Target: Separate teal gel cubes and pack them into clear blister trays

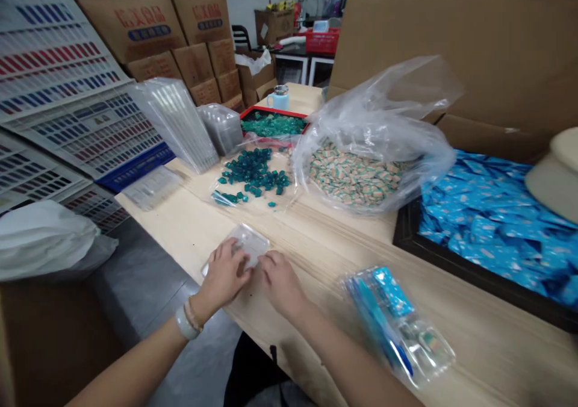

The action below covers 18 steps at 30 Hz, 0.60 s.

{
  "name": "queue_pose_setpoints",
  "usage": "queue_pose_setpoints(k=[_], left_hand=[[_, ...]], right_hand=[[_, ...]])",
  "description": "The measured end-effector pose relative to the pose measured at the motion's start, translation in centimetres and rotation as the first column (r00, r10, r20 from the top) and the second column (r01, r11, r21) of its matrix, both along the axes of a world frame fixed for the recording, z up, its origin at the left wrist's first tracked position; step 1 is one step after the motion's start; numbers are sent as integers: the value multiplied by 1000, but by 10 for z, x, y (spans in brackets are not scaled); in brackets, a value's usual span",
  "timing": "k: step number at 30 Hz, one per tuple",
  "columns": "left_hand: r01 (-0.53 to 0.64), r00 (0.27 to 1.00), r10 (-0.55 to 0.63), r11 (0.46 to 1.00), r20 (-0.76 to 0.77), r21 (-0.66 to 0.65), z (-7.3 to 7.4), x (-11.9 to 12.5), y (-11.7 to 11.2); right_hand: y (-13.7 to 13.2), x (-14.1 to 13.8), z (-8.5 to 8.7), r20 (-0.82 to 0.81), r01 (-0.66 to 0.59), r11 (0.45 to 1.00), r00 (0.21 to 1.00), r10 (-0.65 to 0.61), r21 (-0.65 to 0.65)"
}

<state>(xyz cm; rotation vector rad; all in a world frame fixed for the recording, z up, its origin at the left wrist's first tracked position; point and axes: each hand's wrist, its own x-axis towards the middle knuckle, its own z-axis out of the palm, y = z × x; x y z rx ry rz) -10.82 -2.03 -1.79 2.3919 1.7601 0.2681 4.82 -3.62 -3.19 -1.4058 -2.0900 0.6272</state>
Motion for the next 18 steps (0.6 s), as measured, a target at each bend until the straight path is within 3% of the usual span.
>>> queue_pose_setpoints(k=[3,5,7,9,12,14,15,16,18], left_hand=[[-6,1000,7,1000,-25,21,-7,10,1],[-6,1000,6,1000,7,17,-15,9,11],[5,996,-9,999,93,44,-19,2,26],[-16,975,-7,995,220,102,-11,-11,43],[-89,921,7,977,391,193,26,-30,56],[-92,897,-25,966,440,241,55,-24,48],[-67,892,-55,965,448,252,66,-13,39],[2,890,-109,972,442,237,72,3,27],[185,872,-232,971,432,149,71,45,1]], right_hand=[[-18,20,16,274,176,974,939,-210,142],[-33,51,20,414,340,912,814,-408,230],[-52,91,18,518,443,851,676,-525,283],[-69,130,13,590,478,834,600,-539,276],[-78,167,13,600,536,796,549,-582,281],[-71,167,22,529,566,765,567,-632,307],[-66,160,29,468,558,771,617,-633,306],[-60,150,35,397,527,800,695,-600,287],[-47,127,41,240,403,890,862,-447,213]])
